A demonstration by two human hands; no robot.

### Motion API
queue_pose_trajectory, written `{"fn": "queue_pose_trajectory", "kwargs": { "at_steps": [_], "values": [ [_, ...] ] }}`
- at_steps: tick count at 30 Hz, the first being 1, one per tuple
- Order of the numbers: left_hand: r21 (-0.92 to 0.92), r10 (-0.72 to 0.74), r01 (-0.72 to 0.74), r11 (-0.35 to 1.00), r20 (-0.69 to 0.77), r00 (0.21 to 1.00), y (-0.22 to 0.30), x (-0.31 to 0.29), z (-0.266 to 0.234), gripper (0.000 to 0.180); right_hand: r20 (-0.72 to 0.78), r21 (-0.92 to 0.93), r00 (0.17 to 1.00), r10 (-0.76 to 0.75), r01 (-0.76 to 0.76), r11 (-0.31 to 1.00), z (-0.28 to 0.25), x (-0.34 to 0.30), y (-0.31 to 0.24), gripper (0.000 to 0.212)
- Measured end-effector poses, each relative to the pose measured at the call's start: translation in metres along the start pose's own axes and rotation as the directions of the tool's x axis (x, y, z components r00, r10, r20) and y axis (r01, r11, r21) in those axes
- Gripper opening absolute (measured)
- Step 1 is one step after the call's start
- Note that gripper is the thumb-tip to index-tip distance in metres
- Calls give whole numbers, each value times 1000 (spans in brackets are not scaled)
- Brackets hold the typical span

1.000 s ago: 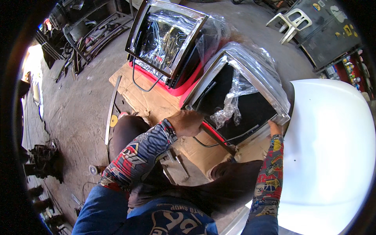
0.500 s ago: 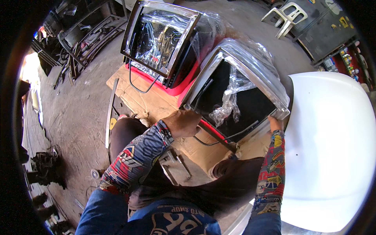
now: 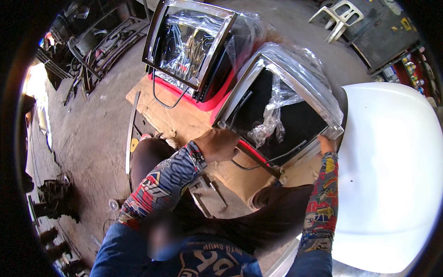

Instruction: The person sits on the floor and works on two chrome car parts, possibly headlights, by hand. They repeatedly adjust and reposition the parts on a cardboard surface. The person then stands, walks to a cabinet, retrieves a bottle, and returns to the work area.

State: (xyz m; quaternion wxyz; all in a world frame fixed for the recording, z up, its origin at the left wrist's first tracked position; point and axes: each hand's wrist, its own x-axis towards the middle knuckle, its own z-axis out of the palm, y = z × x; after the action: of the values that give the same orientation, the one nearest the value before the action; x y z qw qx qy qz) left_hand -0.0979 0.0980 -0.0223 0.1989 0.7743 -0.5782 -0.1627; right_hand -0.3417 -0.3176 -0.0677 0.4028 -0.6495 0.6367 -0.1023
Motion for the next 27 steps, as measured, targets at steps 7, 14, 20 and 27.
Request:
{"fn": "queue_pose_trajectory", "kwargs": {
  "at_steps": [7, 14, 20, 27],
  "values": [
    [13, 34, -33, 999, -66, 997, 1, 6, 10, 26, 66, 90, 996, -51, 45, 995, 2, -6, -3, 57],
    [-2, 43, -43, 999, -90, 995, 1, 2, 8, 25, -26, -16, 998, -59, 59, 998, 1, -24, -15, 49],
    [-5, 2, -2, 1000, 24, 1000, 4, -1, -5, 28, 1, 47, 998, -68, 68, 997, 2, -4, 0, 48],
    [42, -35, 31, 999, 108, 994, 8, -1, -12, 32, 32, 13, 999, -25, 25, 1000, 0, -32, -20, 50]
  ]
}}
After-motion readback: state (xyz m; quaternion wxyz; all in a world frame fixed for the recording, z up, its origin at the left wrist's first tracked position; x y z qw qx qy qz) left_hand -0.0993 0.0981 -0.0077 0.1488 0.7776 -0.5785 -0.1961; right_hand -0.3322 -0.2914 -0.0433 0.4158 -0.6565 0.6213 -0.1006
